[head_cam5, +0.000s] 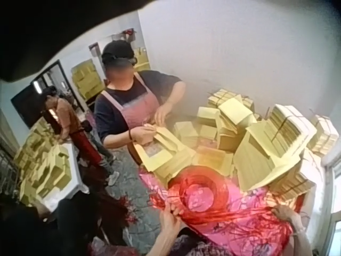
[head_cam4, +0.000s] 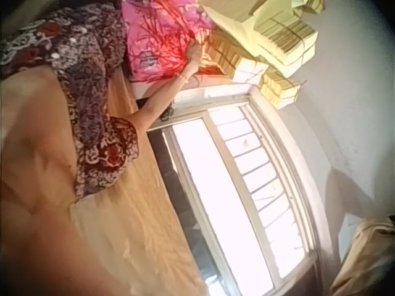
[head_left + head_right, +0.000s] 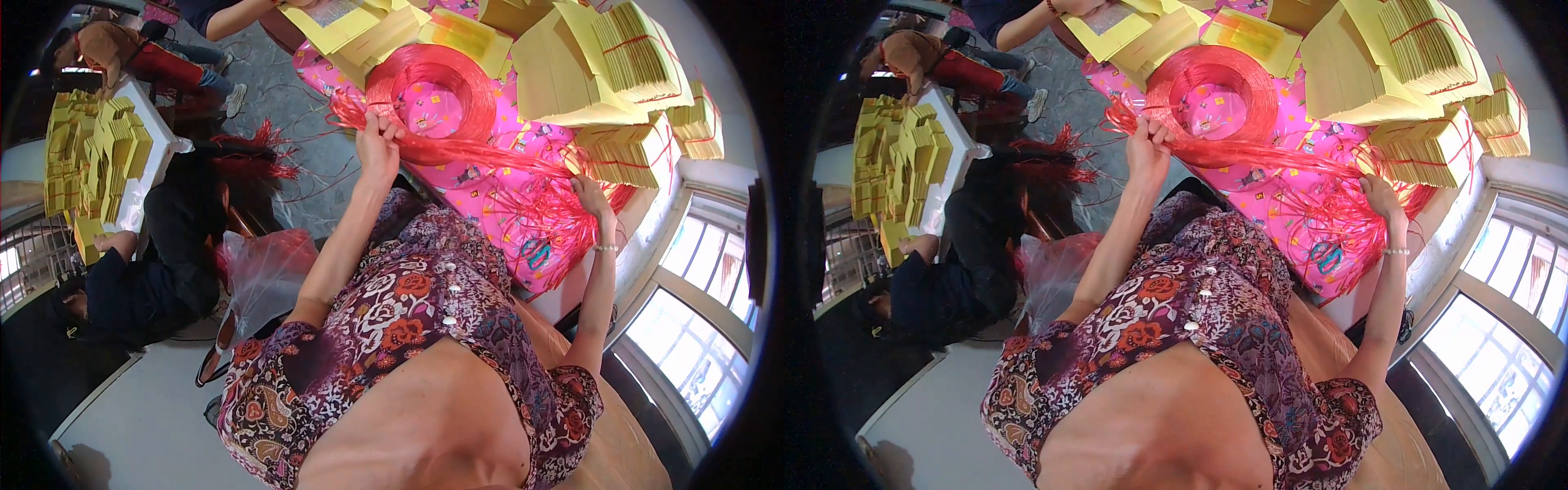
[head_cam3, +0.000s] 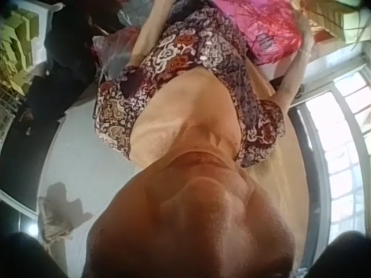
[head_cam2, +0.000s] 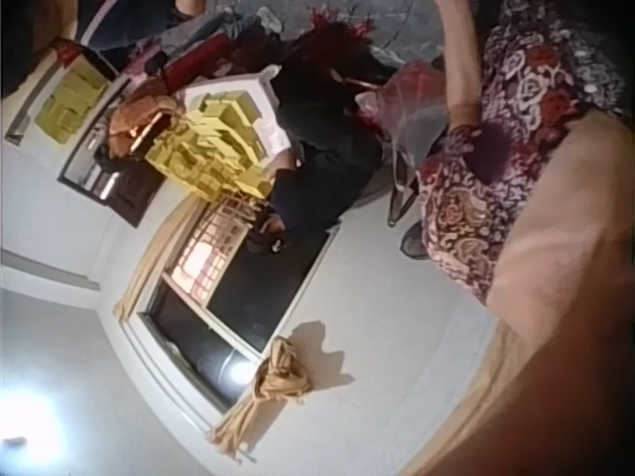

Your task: Untangling and preparing a bundle of red decorative ribbons for packaging.

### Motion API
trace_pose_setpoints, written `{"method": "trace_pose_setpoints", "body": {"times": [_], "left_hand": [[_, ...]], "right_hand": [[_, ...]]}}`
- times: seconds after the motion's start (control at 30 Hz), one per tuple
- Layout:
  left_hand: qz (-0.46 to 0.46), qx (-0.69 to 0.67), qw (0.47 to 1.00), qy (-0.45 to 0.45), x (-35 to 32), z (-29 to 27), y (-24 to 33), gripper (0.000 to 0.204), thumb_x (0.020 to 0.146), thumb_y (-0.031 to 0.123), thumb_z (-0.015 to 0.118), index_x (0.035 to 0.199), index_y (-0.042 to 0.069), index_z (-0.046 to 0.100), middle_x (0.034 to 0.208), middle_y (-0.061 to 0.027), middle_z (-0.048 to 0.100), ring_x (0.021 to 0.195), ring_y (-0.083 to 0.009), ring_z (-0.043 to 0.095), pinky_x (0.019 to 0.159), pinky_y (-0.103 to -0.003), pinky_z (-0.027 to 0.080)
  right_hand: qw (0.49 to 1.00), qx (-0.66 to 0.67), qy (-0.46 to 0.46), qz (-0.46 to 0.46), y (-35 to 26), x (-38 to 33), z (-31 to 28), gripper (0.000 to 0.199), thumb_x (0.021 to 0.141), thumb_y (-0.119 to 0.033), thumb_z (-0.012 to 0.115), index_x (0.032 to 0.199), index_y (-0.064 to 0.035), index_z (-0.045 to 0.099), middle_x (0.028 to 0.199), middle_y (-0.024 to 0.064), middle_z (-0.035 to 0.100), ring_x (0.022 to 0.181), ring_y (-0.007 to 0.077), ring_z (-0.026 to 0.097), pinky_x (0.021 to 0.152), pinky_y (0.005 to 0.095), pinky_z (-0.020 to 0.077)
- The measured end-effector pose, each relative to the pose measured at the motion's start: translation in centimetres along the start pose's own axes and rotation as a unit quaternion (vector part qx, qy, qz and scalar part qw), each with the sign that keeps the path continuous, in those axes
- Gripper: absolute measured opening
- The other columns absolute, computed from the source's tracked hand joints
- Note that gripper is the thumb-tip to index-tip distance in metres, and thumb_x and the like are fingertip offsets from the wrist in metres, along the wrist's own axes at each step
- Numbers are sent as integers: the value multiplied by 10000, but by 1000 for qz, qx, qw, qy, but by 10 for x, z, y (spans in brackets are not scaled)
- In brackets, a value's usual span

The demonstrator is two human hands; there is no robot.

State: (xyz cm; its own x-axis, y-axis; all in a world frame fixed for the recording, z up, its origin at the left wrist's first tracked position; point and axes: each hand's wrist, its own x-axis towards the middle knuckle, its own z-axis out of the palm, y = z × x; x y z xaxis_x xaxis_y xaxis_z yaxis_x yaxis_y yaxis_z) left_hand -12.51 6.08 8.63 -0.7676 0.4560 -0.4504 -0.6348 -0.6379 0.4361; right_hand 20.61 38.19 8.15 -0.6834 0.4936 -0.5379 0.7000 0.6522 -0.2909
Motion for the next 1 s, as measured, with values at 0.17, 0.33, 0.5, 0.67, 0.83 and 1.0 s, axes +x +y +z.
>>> {"method": "trace_pose_setpoints", "body": {"times": [0.17,0.33,0.5,0.67,0.83,1.0], "left_hand": [[13,159,977,-140,-30,25,1,208,964,281,384,863,115,457,598,52,295,478,-57,253,452,-215,252],[-81,168,955,-229,-54,57,-3,231,962,304,386,877,102,459,570,55,296,454,-43,256,415,-206,213],[-139,182,922,-311,-71,75,-9,216,973,285,341,913,106,446,580,50,281,458,-52,234,429,-217,204],[-156,222,892,-362,-79,86,-14,217,967,287,363,925,92,448,566,50,281,453,-58,241,430,-221,205],[-113,271,893,-342,-63,74,-14,183,965,246,383,935,81,456,584,53,309,469,-46,263,433,-212,214],[60,468,809,-350,-56,71,-21,205,947,167,417,1058,39,533,680,67,411,577,-20,347,493,-185,278]], "right_hand": [[996,-56,35,-67,-55,-14,-28,305,888,-233,466,1050,13,543,1041,232,567,994,374,536,868,395,423],[965,69,168,-187,-154,-28,-78,317,835,-18,480,1149,-26,524,1084,164,572,999,293,562,856,346,438],[907,137,272,-292,-240,-3,-60,303,825,-82,530,1127,-74,538,966,171,561,861,331,572,752,388,462],[871,173,307,-343,-268,8,-48,260,816,-54,534,1073,-62,574,926,147,561,810,297,581,683,345,476],[858,302,256,-329,-267,-3,-58,192,848,-34,546,1032,11,573,876,72,566,761,144,570,671,260,474],[796,547,122,-229,-268,-19,-68,151,871,-87,562,988,3,593,798,-9,593,685,48,537,628,197,456]]}}
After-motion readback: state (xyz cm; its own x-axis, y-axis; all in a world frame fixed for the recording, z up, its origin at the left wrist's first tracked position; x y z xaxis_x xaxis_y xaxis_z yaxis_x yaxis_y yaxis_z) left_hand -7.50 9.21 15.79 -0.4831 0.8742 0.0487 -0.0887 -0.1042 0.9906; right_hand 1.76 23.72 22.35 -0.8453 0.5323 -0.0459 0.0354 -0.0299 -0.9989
